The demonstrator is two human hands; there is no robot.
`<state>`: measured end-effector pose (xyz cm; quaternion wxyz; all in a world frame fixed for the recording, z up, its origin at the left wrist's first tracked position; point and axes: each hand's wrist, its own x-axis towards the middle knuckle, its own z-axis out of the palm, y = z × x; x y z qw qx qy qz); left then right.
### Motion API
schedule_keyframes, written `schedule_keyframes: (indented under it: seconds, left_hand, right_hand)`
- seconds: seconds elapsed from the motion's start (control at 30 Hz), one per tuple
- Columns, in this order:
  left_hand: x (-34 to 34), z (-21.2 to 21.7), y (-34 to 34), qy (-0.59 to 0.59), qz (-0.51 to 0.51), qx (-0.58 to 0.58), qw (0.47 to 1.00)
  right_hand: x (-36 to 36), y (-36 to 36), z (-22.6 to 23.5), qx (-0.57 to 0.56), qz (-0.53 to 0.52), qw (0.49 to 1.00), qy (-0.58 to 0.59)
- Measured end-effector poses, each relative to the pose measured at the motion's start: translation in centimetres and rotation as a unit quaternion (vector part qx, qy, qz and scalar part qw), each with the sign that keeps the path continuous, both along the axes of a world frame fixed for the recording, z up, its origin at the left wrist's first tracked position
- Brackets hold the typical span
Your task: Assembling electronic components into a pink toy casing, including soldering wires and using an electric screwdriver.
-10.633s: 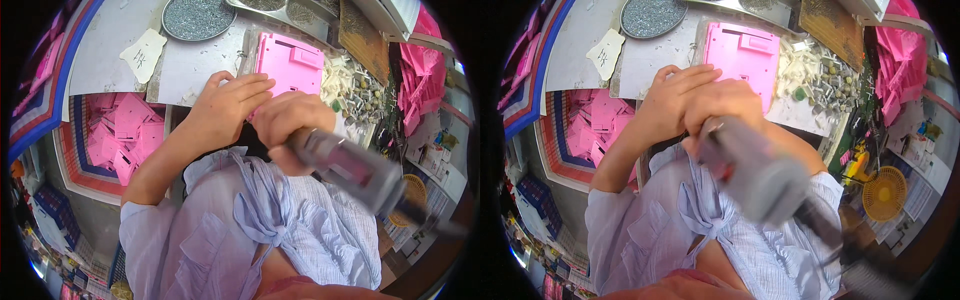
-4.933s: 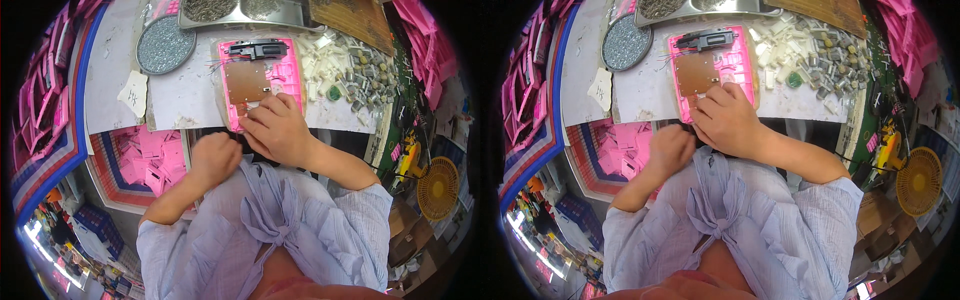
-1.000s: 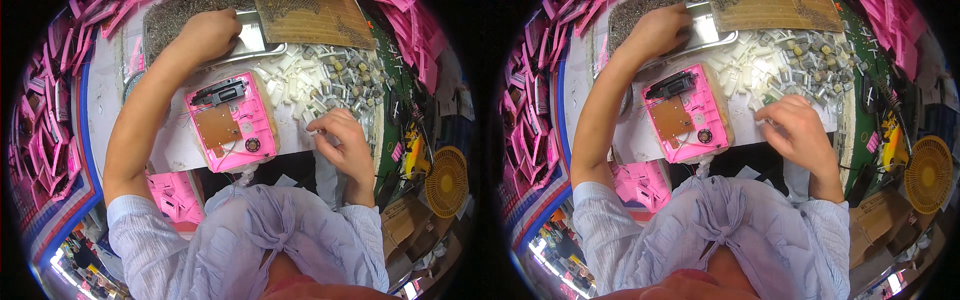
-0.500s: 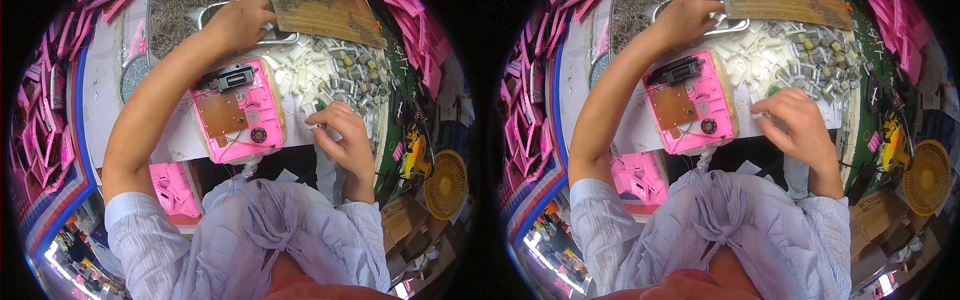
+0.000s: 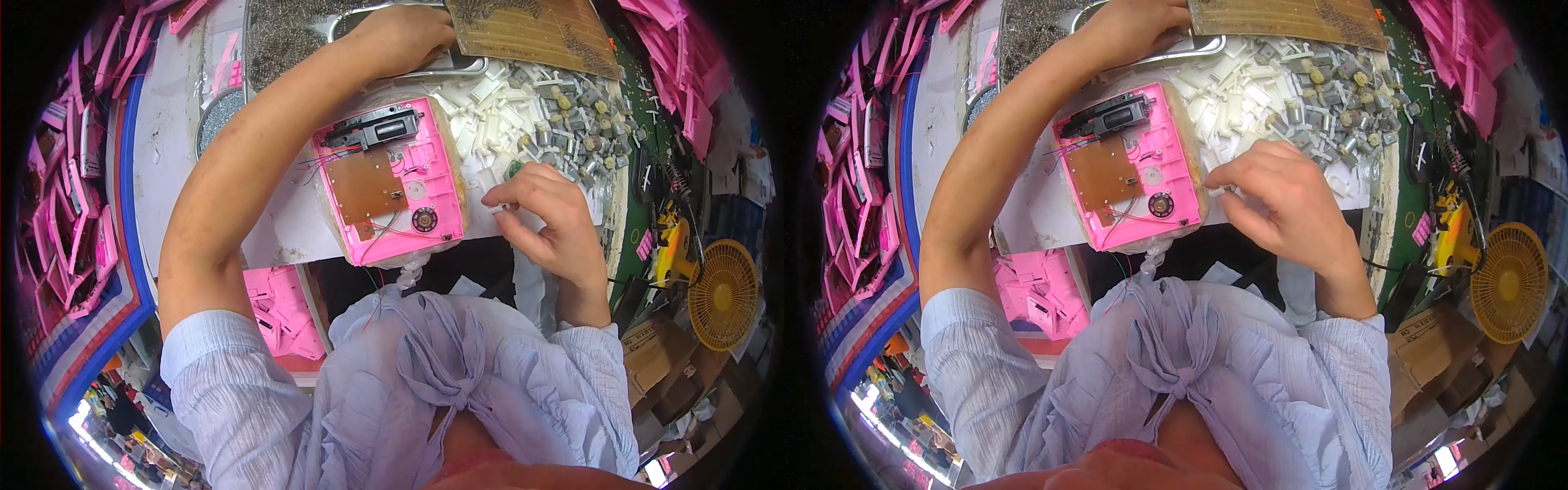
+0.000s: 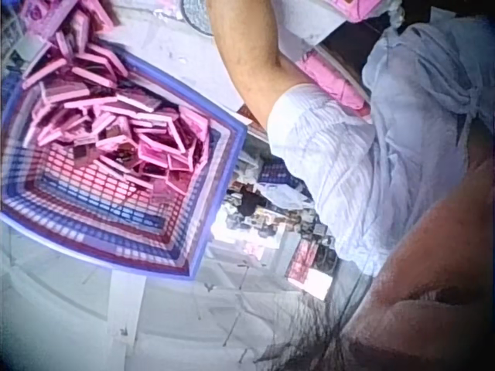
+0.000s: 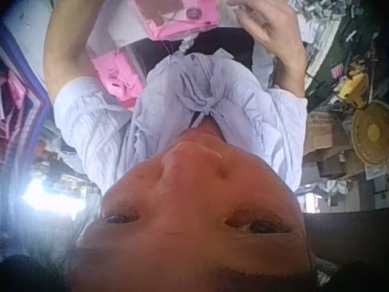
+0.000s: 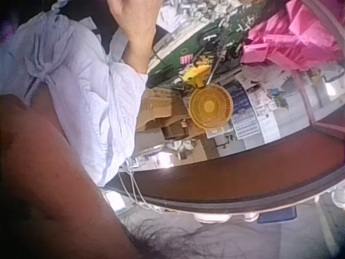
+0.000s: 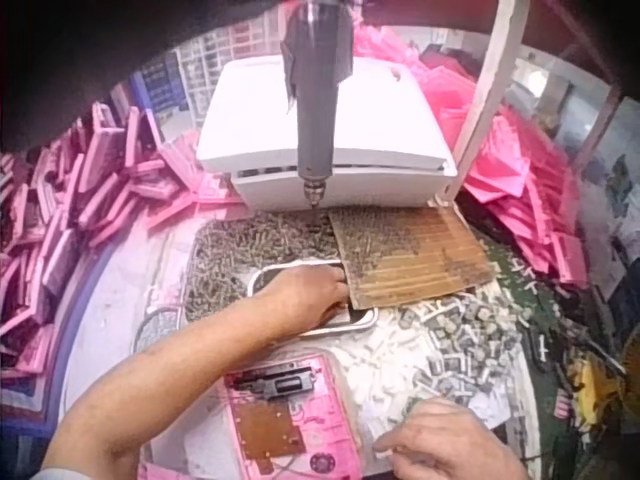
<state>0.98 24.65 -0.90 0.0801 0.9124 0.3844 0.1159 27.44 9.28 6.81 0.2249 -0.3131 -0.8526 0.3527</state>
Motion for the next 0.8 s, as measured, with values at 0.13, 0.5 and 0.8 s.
schedule_keyframes:
  seconds: [0.13, 0.5, 0.8]
  left_hand:
    - [-1.2, 4.4, -4.5, -0.049, 0.147, 0.031, 0.987]
    - [-0.2, 4.9, -24.9, -0.667, 0.183, -0.626, 0.36]
    - [0.2, 4.3, -26.0, -0.612, 0.172, -0.647, 0.421]
  right_hand:
    - [1.4, 0.1, 0.0, 0.01, -0.048, 0.997, 0.055]
    - [-1.8, -0.7, -0.9, -0.042, 0.05, 0.978, 0.198]
    - [-2.1, -1.1, -1.1, -0.109, 0.138, 0.976, 0.129]
